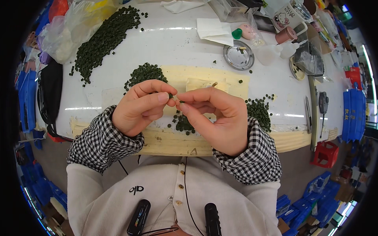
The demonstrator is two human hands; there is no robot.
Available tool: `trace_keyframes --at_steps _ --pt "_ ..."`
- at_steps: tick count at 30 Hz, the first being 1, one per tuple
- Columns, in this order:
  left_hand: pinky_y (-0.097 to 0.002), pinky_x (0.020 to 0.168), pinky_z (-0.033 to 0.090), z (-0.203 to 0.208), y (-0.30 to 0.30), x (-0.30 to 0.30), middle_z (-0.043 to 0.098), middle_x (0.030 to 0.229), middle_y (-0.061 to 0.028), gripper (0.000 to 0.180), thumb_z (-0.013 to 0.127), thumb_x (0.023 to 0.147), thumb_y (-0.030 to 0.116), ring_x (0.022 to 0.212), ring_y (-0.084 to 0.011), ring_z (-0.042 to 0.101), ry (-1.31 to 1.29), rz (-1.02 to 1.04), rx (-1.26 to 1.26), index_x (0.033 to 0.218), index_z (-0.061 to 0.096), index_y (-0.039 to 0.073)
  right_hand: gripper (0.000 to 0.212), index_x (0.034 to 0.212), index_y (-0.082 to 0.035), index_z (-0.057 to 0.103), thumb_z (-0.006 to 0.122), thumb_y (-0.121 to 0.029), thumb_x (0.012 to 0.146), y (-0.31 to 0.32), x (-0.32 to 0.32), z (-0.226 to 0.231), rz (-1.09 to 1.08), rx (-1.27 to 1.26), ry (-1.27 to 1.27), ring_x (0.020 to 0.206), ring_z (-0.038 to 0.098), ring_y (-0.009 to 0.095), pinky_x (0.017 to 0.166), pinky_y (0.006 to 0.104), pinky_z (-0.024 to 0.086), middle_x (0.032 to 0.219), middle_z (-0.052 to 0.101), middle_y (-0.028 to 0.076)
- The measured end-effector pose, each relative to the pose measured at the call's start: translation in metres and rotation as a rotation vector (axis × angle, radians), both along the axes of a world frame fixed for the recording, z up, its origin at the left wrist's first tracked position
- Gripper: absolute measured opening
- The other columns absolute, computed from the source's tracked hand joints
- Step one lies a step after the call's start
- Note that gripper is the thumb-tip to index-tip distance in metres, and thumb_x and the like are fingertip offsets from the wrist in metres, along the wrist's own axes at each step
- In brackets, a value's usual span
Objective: Picking up small green components, inspecting them, and placing them into a wooden assembly fixture.
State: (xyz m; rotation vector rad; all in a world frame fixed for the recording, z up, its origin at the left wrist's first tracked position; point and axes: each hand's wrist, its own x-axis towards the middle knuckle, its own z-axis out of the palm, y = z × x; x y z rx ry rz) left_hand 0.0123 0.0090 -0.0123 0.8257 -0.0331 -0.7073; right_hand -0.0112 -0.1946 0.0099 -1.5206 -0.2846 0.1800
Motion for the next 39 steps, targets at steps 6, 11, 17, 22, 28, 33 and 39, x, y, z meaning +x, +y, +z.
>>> trace_keyframes --at_steps 6,11,17,22,28,33,39 --pt "-0.0157 0.045 0.026 -0.001 0.002 0.0 0.067 0.089 -0.0066 0.017 0.056 0.09 0.005 0.05 -0.0007 0.031 0.004 0.006 -0.02 0.106 0.061 0.002 0.015 0.1 0.004 0.058 0.061 0.002 0.085 -0.002 0.0 -0.003 -0.001 0.006 0.038 0.088 0.065 0.012 0.077 0.0231 0.051 0.097 0.067 0.01" --pt "-0.0162 0.045 0.027 0.003 -0.001 -0.001 0.067 0.09 -0.0071 0.015 0.059 0.088 0.003 0.052 -0.0009 0.034 -0.015 0.019 0.051 0.103 0.061 0.003 0.014 0.101 0.006 0.056 0.057 0.004 0.088 -0.001 0.0 0.002 0.015 0.079 0.086 0.094 0.065 0.016 0.082 0.0259 0.052 0.1 0.066 0.013" --pt "-0.0178 0.053 0.036 0.005 -0.002 -0.002 0.068 0.093 -0.0091 0.013 0.061 0.086 0.002 0.066 -0.005 0.052 -0.122 0.003 0.123 0.1 0.061 0.002 0.014 0.104 0.007 0.054 0.053 0.003 0.091 -0.002 -0.001 0.006 0.016 0.123 0.144 0.095 0.065 0.019 0.083 0.0279 0.054 0.1 0.065 0.015" --pt "-0.0219 0.071 0.047 0.005 -0.006 -0.007 0.068 0.096 -0.0099 0.013 0.064 0.083 -0.001 0.082 -0.0107 0.061 -0.255 0.065 0.203 0.096 0.062 0.002 0.012 0.102 0.005 0.055 0.056 0.002 0.09 0.0 -0.002 0.002 0.0 0.119 0.134 0.089 0.064 0.015 0.08 0.0259 0.053 0.095 0.064 0.011" --pt "-0.0213 0.071 0.046 0.011 -0.003 -0.007 0.065 0.086 -0.0039 0.013 0.07 0.079 0.001 0.077 -0.0075 0.058 -0.309 0.048 0.339 0.091 0.063 0.002 0.014 0.101 0.005 0.055 0.058 0.003 0.088 0.001 -0.002 -0.004 0.028 0.097 0.094 0.092 0.062 0.013 0.085 0.0253 0.05 0.098 0.061 0.009" --pt "-0.0198 0.066 0.043 0.01 -0.002 -0.007 0.063 0.082 -0.0013 0.014 0.071 0.079 0.0 0.072 -0.0045 0.052 -0.341 0.064 0.343 0.09 0.063 0.002 0.014 0.102 0.005 0.057 0.059 0.004 0.087 0.001 -0.002 -0.006 0.033 0.07 0.03 0.093 0.061 0.014 0.085 0.0263 0.049 0.1 0.062 0.009" --pt "-0.0187 0.062 0.042 0.009 -0.005 -0.008 0.064 0.082 -0.0017 0.013 0.069 0.08 -0.002 0.069 -0.0041 0.053 -0.313 0.14 0.314 0.09 0.063 0.004 0.019 0.105 0.005 0.061 0.058 0.006 0.086 0.0 -0.002 -0.007 0.038 0.057 -0.017 0.095 0.061 0.015 0.086 0.0262 0.048 0.103 0.062 0.012"
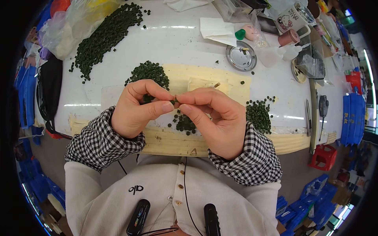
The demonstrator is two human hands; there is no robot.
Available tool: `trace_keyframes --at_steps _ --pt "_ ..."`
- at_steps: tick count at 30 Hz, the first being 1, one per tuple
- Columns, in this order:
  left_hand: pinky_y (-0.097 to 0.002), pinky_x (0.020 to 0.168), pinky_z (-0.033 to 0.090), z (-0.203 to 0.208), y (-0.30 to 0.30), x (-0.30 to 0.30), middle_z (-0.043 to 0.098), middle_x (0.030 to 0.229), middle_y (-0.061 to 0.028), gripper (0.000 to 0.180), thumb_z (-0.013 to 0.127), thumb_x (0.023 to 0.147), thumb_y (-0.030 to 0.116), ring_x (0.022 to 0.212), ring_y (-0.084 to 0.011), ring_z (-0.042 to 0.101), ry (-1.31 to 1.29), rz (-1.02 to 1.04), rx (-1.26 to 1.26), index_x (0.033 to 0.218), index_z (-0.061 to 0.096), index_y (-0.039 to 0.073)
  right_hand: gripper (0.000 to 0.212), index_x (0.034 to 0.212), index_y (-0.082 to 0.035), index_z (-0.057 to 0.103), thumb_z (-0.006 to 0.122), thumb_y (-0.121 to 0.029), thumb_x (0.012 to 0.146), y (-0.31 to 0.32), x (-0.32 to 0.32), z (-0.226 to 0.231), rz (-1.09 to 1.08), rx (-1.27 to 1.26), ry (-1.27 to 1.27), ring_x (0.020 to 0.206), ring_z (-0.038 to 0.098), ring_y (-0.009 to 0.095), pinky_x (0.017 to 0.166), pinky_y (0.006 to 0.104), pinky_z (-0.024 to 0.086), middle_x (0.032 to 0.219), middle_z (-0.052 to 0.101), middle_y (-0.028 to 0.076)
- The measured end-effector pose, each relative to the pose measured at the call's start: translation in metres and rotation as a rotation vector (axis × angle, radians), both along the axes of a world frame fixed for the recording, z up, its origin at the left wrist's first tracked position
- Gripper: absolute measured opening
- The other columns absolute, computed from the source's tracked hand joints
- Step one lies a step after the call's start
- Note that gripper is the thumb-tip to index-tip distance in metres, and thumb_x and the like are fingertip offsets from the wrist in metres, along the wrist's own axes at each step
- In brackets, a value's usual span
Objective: Picking up small green components, inspecting them, and placing them into a wooden assembly fixture.
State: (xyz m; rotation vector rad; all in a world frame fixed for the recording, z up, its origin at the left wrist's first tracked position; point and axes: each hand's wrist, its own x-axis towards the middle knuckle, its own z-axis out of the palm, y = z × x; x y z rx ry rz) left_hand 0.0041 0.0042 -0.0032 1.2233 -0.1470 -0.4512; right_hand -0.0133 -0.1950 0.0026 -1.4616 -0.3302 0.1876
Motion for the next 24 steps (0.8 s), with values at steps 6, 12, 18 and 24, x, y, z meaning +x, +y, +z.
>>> trace_keyframes --at_steps 6,12,18,24 --pt "-0.0187 0.058 0.041 0.002 0.001 0.001 0.065 0.081 -0.0024 0.012 0.068 0.081 -0.001 0.067 -0.0042 0.053 0.053 -0.011 -0.036 0.091 0.064 0.004 0.02 0.104 0.005 0.063 0.06 0.007 0.084 -0.001 0.0 0.001 -0.001 -0.028 -0.035 0.096 0.06 0.016 0.085 0.0263 0.049 0.104 0.062 0.012" --pt "-0.0196 0.06 0.042 -0.004 0.001 0.0 0.065 0.081 -0.0025 0.014 0.068 0.079 -0.003 0.066 -0.0046 0.052 -0.101 0.04 0.047 0.092 0.066 0.003 0.022 0.103 0.004 0.064 0.064 0.007 0.082 -0.003 0.004 0.0 0.014 -0.177 -0.245 0.096 0.061 0.017 0.085 0.0269 0.049 0.104 0.062 0.013" --pt "-0.0186 0.062 0.041 -0.002 0.006 0.003 0.063 0.081 -0.0012 0.015 0.07 0.079 -0.002 0.065 -0.004 0.047 -0.288 -0.01 0.15 0.093 0.067 0.001 0.019 0.101 0.004 0.064 0.064 0.006 0.082 0.001 0.001 0.003 -0.04 -0.102 -0.11 0.092 0.061 0.016 0.081 0.0259 0.051 0.101 0.062 0.013" --pt "-0.019 0.06 0.038 0.004 0.005 0.003 0.062 0.079 -0.0018 0.014 0.071 0.079 0.0 0.063 -0.0037 0.044 -0.203 -0.04 0.154 0.092 0.067 -0.001 0.017 0.098 0.004 0.064 0.066 0.004 0.081 -0.001 0.002 0.006 -0.03 -0.168 -0.172 0.088 0.062 0.015 0.079 0.0254 0.051 0.097 0.062 0.011"
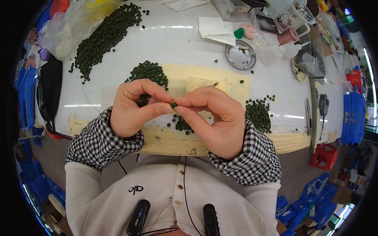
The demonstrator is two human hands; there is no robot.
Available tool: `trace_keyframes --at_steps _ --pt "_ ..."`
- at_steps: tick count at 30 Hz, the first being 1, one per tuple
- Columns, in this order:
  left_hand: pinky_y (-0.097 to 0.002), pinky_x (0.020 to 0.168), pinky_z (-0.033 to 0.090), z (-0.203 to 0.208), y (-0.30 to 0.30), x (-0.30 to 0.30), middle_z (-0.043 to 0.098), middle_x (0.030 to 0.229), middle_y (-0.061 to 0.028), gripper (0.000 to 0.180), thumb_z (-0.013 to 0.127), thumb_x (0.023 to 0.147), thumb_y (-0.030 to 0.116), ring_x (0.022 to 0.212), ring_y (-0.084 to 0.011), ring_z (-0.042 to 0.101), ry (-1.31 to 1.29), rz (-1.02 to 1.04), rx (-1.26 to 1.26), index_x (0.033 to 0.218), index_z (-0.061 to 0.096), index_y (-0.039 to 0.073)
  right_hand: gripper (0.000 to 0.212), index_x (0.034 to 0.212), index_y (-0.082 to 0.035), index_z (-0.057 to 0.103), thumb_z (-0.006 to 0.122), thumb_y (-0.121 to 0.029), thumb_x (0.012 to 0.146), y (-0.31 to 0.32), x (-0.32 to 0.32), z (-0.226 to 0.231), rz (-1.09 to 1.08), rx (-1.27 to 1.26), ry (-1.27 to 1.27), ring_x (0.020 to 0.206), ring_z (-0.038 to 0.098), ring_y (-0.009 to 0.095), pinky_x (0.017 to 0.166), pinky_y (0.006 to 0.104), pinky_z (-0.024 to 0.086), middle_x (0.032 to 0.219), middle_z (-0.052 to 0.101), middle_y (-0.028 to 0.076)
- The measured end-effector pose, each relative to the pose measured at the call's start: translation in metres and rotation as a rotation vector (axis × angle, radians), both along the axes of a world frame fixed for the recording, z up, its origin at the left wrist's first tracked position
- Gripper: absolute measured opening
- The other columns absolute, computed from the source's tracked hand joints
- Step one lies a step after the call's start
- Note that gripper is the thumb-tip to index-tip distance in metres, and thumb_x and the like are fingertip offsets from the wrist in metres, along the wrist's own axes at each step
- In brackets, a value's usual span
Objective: Picking up small green components, inspecting them, and placing them into a wooden assembly fixture.
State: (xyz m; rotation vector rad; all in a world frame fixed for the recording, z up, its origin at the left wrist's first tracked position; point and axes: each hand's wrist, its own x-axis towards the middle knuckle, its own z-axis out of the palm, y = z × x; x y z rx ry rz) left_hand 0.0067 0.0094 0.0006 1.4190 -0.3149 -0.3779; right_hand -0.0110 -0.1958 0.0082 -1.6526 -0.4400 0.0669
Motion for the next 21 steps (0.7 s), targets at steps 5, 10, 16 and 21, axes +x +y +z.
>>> trace_keyframes --at_steps 5,10,16,21 --pt "-0.0191 0.058 0.036 -0.0035 0.0003 -0.0009 0.055 0.071 0.001 0.013 0.072 0.079 0.002 0.061 -0.0036 0.042 -0.128 0.029 0.069 0.091 0.068 0.0 0.016 0.096 0.002 0.065 0.067 0.004 0.08 -0.0004 0.0012 -0.0025 -0.021 -0.017 -0.032 0.084 0.062 0.015 0.076 0.0253 0.05 0.093 0.063 0.011" --pt "-0.0196 0.056 0.033 -0.0029 -0.0005 -0.0004 0.043 0.063 0.0045 0.014 0.071 0.079 0.001 0.058 -0.0043 0.037 -0.175 0.036 0.089 0.093 0.069 0.001 0.016 0.093 0.001 0.066 0.068 0.004 0.078 -0.0013 0.0032 -0.0019 -0.052 -0.1 -0.167 0.081 0.062 0.017 0.073 0.0265 0.049 0.088 0.065 0.011" --pt "-0.0211 0.055 0.031 -0.0023 -0.001 -0.0027 0.037 0.061 0.0054 0.018 0.072 0.077 0.0 0.057 -0.0048 0.035 -0.27 0.076 0.14 0.095 0.069 0.001 0.017 0.093 0.001 0.066 0.068 0.005 0.077 0.0005 0.003 -0.0029 -0.079 -0.103 -0.17 0.079 0.063 0.018 0.072 0.0269 0.05 0.087 0.066 0.011" --pt "-0.0208 0.055 0.031 -0.0008 -0.0008 -0.0036 0.036 0.061 0.0055 0.018 0.071 0.077 -0.003 0.057 -0.0048 0.034 -0.306 0.115 0.17 0.094 0.069 0.001 0.02 0.096 0.001 0.067 0.068 0.006 0.077 0.0002 0.0024 -0.0016 -0.084 -0.178 -0.26 0.081 0.064 0.019 0.072 0.0264 0.051 0.091 0.066 0.012"
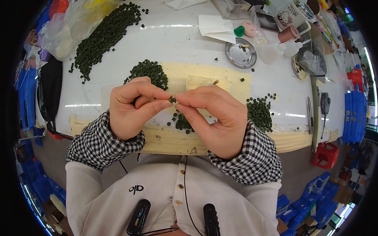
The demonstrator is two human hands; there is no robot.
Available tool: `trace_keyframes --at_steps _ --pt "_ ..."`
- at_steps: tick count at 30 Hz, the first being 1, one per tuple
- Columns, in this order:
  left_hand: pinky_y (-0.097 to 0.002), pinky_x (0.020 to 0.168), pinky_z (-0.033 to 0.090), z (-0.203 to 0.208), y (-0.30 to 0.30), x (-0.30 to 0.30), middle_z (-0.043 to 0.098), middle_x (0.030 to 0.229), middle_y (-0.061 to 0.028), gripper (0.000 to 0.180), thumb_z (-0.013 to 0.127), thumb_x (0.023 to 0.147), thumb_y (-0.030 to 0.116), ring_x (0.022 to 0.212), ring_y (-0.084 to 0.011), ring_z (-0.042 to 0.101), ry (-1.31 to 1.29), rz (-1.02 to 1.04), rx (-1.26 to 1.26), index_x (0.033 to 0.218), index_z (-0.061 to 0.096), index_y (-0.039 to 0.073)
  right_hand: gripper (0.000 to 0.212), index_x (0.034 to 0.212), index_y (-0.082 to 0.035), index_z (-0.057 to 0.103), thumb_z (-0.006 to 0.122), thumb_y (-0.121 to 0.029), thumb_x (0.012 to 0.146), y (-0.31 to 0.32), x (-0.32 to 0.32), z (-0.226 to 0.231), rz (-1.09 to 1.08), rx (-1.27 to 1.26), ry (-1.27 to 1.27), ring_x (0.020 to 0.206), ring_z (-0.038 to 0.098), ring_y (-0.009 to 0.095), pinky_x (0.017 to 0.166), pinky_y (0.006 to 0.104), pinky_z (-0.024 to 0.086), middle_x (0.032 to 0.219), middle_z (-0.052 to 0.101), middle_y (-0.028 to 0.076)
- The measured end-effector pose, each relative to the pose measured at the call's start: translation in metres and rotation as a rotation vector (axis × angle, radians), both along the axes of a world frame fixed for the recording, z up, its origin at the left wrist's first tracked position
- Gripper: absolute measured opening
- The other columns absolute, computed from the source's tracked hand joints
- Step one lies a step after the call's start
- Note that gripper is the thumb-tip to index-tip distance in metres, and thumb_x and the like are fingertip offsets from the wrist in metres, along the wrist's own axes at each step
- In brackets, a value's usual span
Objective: Picking up small green components, inspecting them, and placing them into a wooden assembly fixture.
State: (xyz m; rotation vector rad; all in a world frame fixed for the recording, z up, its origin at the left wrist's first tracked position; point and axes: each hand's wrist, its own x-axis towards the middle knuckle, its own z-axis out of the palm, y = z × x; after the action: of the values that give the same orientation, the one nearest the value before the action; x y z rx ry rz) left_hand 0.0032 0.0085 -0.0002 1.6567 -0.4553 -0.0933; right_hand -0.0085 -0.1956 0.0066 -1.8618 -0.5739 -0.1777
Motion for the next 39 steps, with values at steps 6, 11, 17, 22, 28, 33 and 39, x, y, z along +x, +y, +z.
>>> trace_keyframes --at_steps 6,11,17,22,28,33,39 --pt "-0.0206 0.055 0.031 -0.0014 -0.0002 0.0004 0.035 0.06 0.0056 0.017 0.071 0.076 -0.003 0.057 -0.0048 0.034 0.007 0.05 0.005 0.092 0.068 0.001 0.026 0.102 0.0 0.067 0.067 0.006 0.077 0.0 -0.0012 0.0018 -0.004 -0.057 -0.038 0.083 0.064 0.018 0.071 0.025 0.052 0.096 0.065 0.012" --pt "-0.0207 0.055 0.031 -0.0027 0.0007 0.0012 0.035 0.06 0.0056 0.016 0.071 0.076 -0.003 0.057 -0.0049 0.033 -0.027 0.066 0.036 0.092 0.068 0.001 0.028 0.105 0.0 0.067 0.067 0.006 0.078 0.0014 -0.002 0.0036 0.015 -0.094 -0.035 0.082 0.064 0.017 0.07 0.0241 0.051 0.097 0.064 0.011" --pt "-0.0209 0.055 0.03 -0.0016 -0.0014 0.0005 0.035 0.06 0.0054 0.016 0.071 0.076 -0.003 0.057 -0.005 0.033 0.015 0.079 0.018 0.091 0.069 0.001 0.029 0.106 0.0 0.066 0.067 0.006 0.079 0.0015 -0.0034 0.0037 0.047 -0.091 -0.012 0.081 0.063 0.016 0.069 0.0239 0.051 0.097 0.064 0.011" --pt "-0.0213 0.054 0.029 -0.0011 -0.0004 0.0004 0.036 0.059 0.0051 0.016 0.071 0.076 -0.003 0.057 -0.005 0.033 0.006 0.058 0.021 0.091 0.069 0.001 0.029 0.106 0.0 0.066 0.067 0.007 0.078 -0.0012 -0.0004 0.0054 0.078 -0.15 -0.072 0.08 0.063 0.018 0.069 0.0242 0.051 0.097 0.064 0.011" --pt "-0.0222 0.052 0.028 -0.0013 0.0017 0.0027 0.036 0.059 0.0045 0.016 0.071 0.076 -0.002 0.055 -0.0057 0.033 -0.142 0.049 0.092 0.091 0.07 0.003 0.029 0.105 -0.001 0.067 0.067 0.007 0.078 -0.0029 0.0019 0.0049 0.085 -0.157 -0.097 0.08 0.064 0.019 0.069 0.0249 0.052 0.096 0.064 0.012" --pt "-0.0225 0.051 0.028 0.0024 0.0013 0.0031 0.035 0.057 0.0046 0.016 0.072 0.075 -0.001 0.053 -0.006 0.033 -0.194 0.068 0.138 0.09 0.07 0.004 0.028 0.104 -0.001 0.067 0.066 0.007 0.077 -0.0031 0.0024 0.0069 0.068 -0.156 -0.1 0.08 0.065 0.019 0.068 0.0249 0.053 0.096 0.064 0.012" --pt "-0.0226 0.051 0.027 0.0037 0.0018 0.0025 0.036 0.058 0.0047 0.016 0.072 0.075 0.0 0.053 -0.006 0.033 -0.178 0.064 0.132 0.091 0.07 0.004 0.028 0.104 -0.001 0.067 0.067 0.008 0.077 -0.0028 0.0015 0.0068 0.054 -0.143 -0.093 0.079 0.065 0.019 0.068 0.0251 0.053 0.095 0.065 0.012"
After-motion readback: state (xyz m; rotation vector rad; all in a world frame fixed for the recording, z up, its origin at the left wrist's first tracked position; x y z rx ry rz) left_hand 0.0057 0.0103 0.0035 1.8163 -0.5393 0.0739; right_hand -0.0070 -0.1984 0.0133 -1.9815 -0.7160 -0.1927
